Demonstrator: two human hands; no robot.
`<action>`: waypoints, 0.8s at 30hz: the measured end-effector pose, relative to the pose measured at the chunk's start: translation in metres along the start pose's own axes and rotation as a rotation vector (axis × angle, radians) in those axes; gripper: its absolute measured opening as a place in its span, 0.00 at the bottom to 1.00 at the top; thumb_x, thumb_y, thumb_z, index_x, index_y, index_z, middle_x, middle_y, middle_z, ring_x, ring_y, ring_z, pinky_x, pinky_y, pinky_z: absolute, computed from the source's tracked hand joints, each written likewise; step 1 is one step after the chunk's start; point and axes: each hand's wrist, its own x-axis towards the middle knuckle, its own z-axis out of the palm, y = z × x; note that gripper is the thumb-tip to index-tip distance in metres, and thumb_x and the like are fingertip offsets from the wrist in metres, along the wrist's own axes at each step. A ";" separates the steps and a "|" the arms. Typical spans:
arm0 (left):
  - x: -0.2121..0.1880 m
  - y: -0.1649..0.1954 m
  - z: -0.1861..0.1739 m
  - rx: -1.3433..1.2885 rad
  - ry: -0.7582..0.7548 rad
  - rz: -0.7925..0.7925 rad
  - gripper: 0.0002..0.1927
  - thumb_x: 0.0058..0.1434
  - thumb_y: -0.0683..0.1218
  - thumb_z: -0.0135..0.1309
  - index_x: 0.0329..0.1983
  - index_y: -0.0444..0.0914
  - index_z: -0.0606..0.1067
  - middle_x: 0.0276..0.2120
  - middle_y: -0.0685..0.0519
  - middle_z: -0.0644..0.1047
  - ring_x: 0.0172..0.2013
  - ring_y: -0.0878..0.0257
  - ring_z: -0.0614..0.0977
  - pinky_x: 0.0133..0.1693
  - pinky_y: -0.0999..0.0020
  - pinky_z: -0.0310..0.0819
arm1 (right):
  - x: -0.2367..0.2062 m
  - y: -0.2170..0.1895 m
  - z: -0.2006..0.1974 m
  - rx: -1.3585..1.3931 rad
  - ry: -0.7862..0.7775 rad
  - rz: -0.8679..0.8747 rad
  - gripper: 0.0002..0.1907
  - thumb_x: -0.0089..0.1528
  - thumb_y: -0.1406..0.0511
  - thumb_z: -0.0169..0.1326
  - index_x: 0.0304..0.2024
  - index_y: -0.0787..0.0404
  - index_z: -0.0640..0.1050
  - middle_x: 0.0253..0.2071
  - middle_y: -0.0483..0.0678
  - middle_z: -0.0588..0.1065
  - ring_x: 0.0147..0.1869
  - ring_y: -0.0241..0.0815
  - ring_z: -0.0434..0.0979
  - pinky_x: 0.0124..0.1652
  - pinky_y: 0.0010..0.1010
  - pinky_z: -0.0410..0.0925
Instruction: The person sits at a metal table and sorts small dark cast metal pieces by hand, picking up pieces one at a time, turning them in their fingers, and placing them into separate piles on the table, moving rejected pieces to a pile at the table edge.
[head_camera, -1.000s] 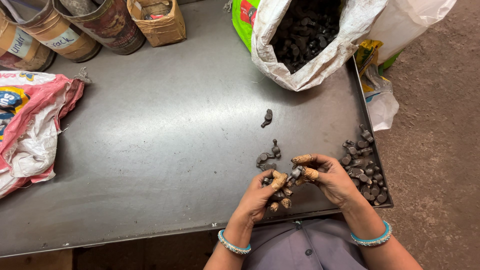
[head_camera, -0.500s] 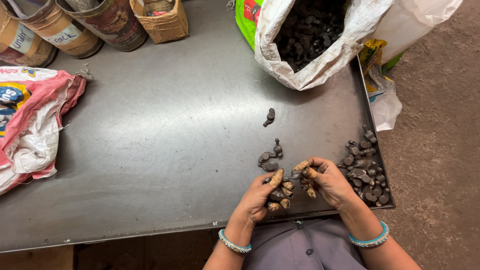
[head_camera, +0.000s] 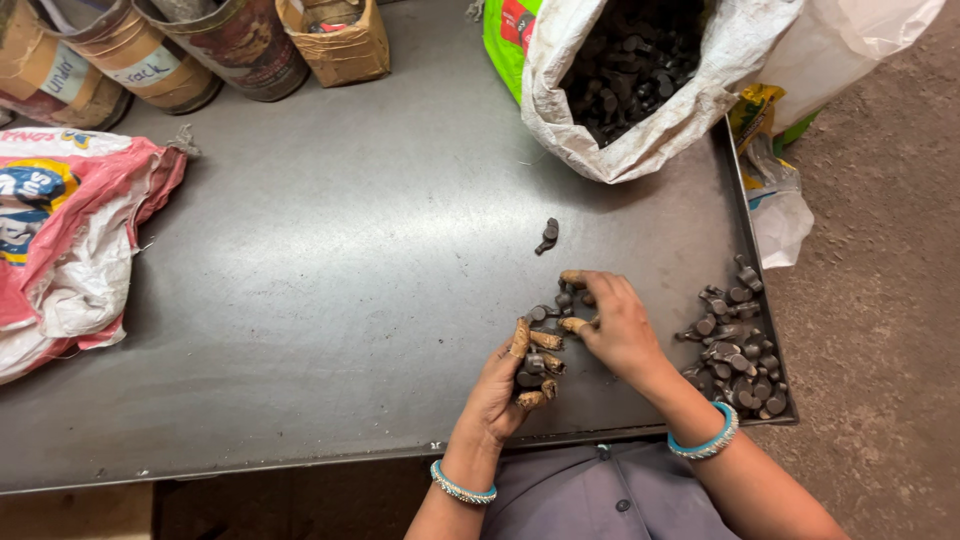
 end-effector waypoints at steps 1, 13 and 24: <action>0.000 0.003 -0.001 -0.002 0.004 0.001 0.24 0.72 0.62 0.50 0.47 0.35 0.76 0.30 0.50 0.79 0.23 0.66 0.78 0.19 0.75 0.68 | 0.003 -0.002 0.003 -0.070 0.027 -0.086 0.31 0.45 0.71 0.66 0.53 0.63 0.77 0.46 0.53 0.77 0.45 0.54 0.75 0.46 0.42 0.71; 0.009 0.001 -0.002 -0.026 0.212 0.081 0.16 0.66 0.56 0.57 0.46 0.41 0.74 0.33 0.54 0.79 0.26 0.66 0.79 0.21 0.72 0.68 | -0.025 0.031 0.001 0.028 0.010 0.092 0.18 0.53 0.73 0.64 0.46 0.60 0.79 0.43 0.50 0.81 0.48 0.46 0.82 0.48 0.35 0.74; -0.001 0.012 0.015 0.020 0.216 0.057 0.19 0.65 0.59 0.55 0.47 0.40 0.77 0.32 0.53 0.81 0.24 0.68 0.78 0.19 0.74 0.66 | -0.056 0.082 -0.009 1.457 -0.230 0.708 0.22 0.58 0.71 0.61 0.55 0.64 0.73 0.46 0.57 0.80 0.43 0.44 0.81 0.41 0.32 0.75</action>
